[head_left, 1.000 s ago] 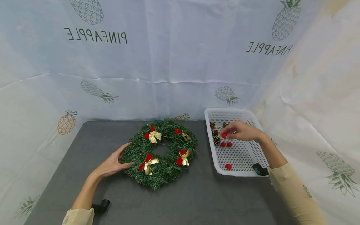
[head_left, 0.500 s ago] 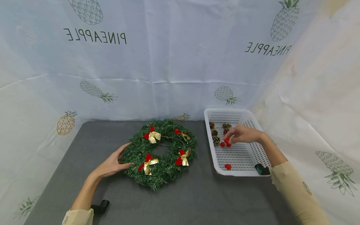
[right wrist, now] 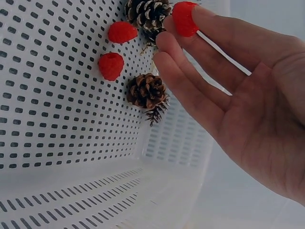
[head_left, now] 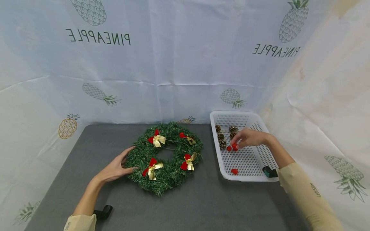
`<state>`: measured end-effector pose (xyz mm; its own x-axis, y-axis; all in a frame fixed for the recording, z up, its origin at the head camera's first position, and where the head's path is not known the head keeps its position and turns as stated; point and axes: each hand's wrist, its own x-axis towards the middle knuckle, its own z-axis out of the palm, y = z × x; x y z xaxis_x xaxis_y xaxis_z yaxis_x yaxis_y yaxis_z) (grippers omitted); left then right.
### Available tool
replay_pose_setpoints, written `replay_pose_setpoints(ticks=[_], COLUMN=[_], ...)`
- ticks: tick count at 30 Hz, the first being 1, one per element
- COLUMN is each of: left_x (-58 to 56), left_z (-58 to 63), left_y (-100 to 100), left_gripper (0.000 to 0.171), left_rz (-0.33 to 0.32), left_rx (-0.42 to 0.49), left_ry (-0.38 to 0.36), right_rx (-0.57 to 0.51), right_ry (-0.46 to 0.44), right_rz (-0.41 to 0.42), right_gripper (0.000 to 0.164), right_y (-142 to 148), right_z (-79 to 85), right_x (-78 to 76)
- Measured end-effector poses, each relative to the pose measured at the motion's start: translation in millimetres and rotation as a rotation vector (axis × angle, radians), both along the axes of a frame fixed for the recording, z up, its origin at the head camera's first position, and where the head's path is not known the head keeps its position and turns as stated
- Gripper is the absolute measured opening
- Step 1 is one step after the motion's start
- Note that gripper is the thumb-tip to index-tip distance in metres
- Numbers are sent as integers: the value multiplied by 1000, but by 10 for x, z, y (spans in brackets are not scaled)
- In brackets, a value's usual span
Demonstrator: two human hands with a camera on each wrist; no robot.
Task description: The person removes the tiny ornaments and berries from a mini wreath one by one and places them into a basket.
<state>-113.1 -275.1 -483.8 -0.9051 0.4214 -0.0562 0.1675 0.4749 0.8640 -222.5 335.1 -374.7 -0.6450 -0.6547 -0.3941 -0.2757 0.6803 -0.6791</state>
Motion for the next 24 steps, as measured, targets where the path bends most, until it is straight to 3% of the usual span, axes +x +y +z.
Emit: replay_pose_setpoints(ticks=[12, 24], left_x=[-1, 0], left_z=[0, 12], left_y=[2, 6], left_gripper=[94, 93], left_rz=[-2, -5], left_rx=[8, 5], left_ry=[0, -1], right_rx=[90, 97], right_ry=[49, 45], right_rz=[11, -1], right_gripper=[33, 32], right_y=[5, 6], right_z=[21, 45], right_x=[22, 27])
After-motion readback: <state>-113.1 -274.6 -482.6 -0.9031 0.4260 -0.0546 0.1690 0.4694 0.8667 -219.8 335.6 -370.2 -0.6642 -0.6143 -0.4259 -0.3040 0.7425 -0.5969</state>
